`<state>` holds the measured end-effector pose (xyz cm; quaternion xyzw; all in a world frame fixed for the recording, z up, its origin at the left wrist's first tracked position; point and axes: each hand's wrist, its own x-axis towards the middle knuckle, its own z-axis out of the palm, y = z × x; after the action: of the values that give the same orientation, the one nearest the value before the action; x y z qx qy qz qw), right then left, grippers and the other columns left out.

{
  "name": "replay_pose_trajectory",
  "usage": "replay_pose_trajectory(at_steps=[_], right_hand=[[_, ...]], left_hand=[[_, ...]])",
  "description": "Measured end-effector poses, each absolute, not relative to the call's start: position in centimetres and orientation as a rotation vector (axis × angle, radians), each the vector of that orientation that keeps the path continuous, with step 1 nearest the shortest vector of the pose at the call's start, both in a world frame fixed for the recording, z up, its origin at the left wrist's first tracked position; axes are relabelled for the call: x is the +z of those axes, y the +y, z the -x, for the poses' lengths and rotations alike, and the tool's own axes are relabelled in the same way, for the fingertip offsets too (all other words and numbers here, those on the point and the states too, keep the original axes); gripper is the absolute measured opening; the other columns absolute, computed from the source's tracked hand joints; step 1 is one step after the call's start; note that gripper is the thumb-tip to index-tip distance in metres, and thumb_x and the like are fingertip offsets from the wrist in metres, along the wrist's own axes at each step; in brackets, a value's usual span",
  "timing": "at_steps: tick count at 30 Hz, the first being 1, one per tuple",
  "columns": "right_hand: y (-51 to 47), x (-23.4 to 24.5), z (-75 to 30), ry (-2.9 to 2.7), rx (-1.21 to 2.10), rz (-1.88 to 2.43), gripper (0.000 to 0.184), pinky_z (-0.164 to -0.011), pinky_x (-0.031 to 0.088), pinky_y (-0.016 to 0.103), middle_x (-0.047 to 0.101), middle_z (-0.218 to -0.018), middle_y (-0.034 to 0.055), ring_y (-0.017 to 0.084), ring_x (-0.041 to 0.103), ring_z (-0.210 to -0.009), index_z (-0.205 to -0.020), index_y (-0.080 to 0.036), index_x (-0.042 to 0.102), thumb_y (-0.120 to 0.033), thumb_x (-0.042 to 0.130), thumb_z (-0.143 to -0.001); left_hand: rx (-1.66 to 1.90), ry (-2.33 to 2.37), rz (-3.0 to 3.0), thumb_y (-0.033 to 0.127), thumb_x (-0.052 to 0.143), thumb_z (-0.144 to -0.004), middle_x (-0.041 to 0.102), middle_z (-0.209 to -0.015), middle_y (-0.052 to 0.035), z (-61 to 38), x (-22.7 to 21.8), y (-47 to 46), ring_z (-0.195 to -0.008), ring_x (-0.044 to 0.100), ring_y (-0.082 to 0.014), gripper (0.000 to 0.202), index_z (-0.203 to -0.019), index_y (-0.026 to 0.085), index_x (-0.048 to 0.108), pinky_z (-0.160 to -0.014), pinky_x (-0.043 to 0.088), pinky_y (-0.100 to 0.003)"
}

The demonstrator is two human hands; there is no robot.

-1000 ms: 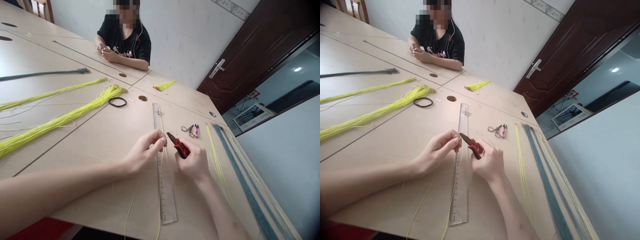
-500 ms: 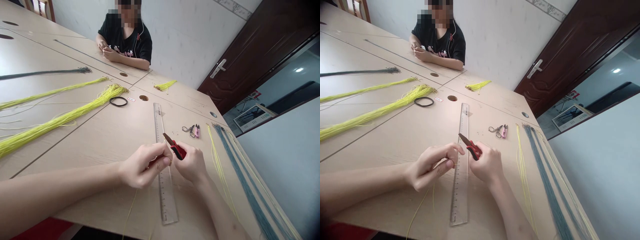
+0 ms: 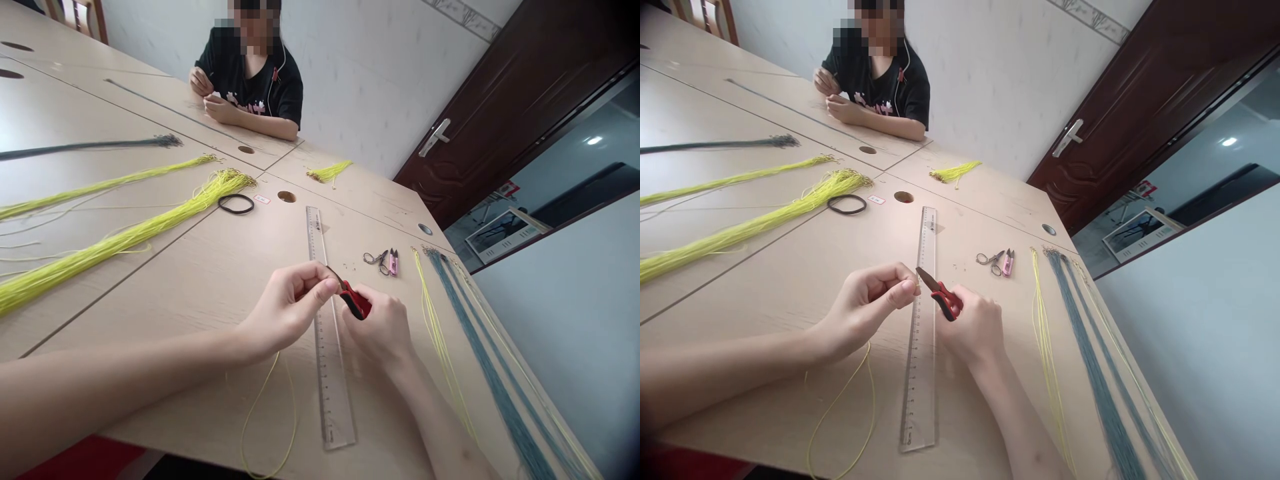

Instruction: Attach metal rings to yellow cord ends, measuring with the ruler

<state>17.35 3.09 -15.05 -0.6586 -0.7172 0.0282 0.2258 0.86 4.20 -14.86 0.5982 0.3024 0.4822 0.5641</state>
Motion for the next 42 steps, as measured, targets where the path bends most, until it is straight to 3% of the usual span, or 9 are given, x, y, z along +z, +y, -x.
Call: replay_pose_trajectory(at_steps=[10, 22, 26, 30, 32, 35, 39, 42], right_hand=[[3.1, -15.2, -17.5, -1.923, 0.040, 1.891, 0.023, -0.044, 0.023, 0.020, 0.035, -0.043, -0.0069, 0.008, 0.025, -0.040, -0.054, -0.020, 0.037, -0.029, 0.052, -0.069], [3.3, -15.4, -17.7, -1.923, 0.030, 1.896, 0.020, -0.043, 0.024, 0.021, 0.037, -0.041, -0.0064, 0.009, 0.031, -0.039, -0.054, -0.020, 0.040, -0.028, 0.052, -0.068], [3.4, -15.4, -18.0, -1.932, 0.016, 1.876, 0.020, -0.043, 0.025, 0.021, 0.039, -0.043, -0.0062, 0.009, 0.033, -0.039, -0.054, -0.020, 0.040, -0.028, 0.053, -0.068], [3.4, -15.1, -18.4, -1.907, -0.015, 1.847, 0.023, -0.044, 0.026, 0.021, 0.041, -0.044, -0.0049, 0.010, 0.036, -0.041, -0.056, -0.020, 0.041, -0.033, 0.050, -0.073], [3.4, -15.0, -18.6, -1.887, -0.033, 1.827, 0.022, -0.045, 0.028, 0.021, 0.043, -0.046, -0.0040, 0.011, 0.040, -0.042, -0.060, -0.020, 0.046, -0.036, 0.047, -0.076], [3.4, -14.8, -18.6, -1.890, -0.035, 1.799, 0.020, -0.047, 0.029, 0.022, 0.047, -0.050, -0.0028, 0.011, 0.043, -0.044, -0.065, -0.019, 0.050, -0.035, 0.046, -0.077], [3.2, -14.9, -18.4, -1.936, 0.016, 1.770, 0.017, -0.047, 0.029, 0.021, 0.046, -0.049, -0.0041, 0.010, 0.040, -0.044, -0.064, -0.019, 0.048, -0.032, 0.048, -0.075], [3.0, -14.9, -18.2, -1.956, 0.043, 1.760, 0.013, -0.047, 0.028, 0.020, 0.044, -0.049, -0.0050, 0.009, 0.038, -0.044, -0.064, -0.020, 0.048, -0.029, 0.049, -0.073]], left_hand=[[1.051, 0.590, -1.072, 0.037, 0.060, -0.081, 0.026, -0.051, 0.0072, -1.3, -15.5, 5.7, -0.049, 0.027, -0.0069, 0.029, -0.066, 0.014, 0.050, -0.053, 0.021, -0.025], [0.914, 0.575, -1.026, 0.039, 0.063, -0.075, 0.031, -0.047, 0.0076, -1.6, -15.7, 5.7, -0.046, 0.030, -0.0065, 0.029, -0.069, 0.013, 0.052, -0.051, 0.019, -0.024], [0.893, 0.603, -0.953, 0.031, 0.063, -0.073, 0.036, -0.048, 0.0063, -1.7, -16.0, 5.4, -0.047, 0.035, -0.0064, 0.021, -0.069, 0.012, 0.054, -0.052, 0.024, -0.023], [0.833, 0.574, -0.853, 0.025, 0.051, -0.076, 0.030, -0.043, 0.0075, -1.8, -16.1, 5.0, -0.040, 0.028, -0.0050, 0.026, -0.054, 0.015, 0.041, -0.056, 0.035, -0.026], [0.795, 0.555, -0.837, 0.029, 0.046, -0.078, 0.036, -0.044, 0.0050, -1.8, -16.2, 5.0, -0.037, 0.032, -0.0063, 0.031, -0.052, 0.016, 0.035, -0.055, 0.038, -0.028], [0.803, 0.576, -0.861, 0.032, 0.049, -0.080, 0.047, -0.050, 0.0011, -1.6, -16.6, 5.4, -0.040, 0.041, -0.0089, 0.031, -0.055, 0.016, 0.039, -0.053, 0.037, -0.027], [0.916, 0.669, -0.913, 0.028, 0.055, -0.079, 0.048, -0.054, 0.0025, -1.4, -17.2, 6.1, -0.048, 0.046, -0.0080, 0.020, -0.066, 0.014, 0.050, -0.051, 0.030, -0.021], [0.928, 0.693, -0.936, 0.028, 0.058, -0.078, 0.051, -0.060, 0.0021, -1.5, -17.1, 6.3, -0.052, 0.049, -0.0085, 0.016, -0.072, 0.014, 0.051, -0.054, 0.034, -0.021]])
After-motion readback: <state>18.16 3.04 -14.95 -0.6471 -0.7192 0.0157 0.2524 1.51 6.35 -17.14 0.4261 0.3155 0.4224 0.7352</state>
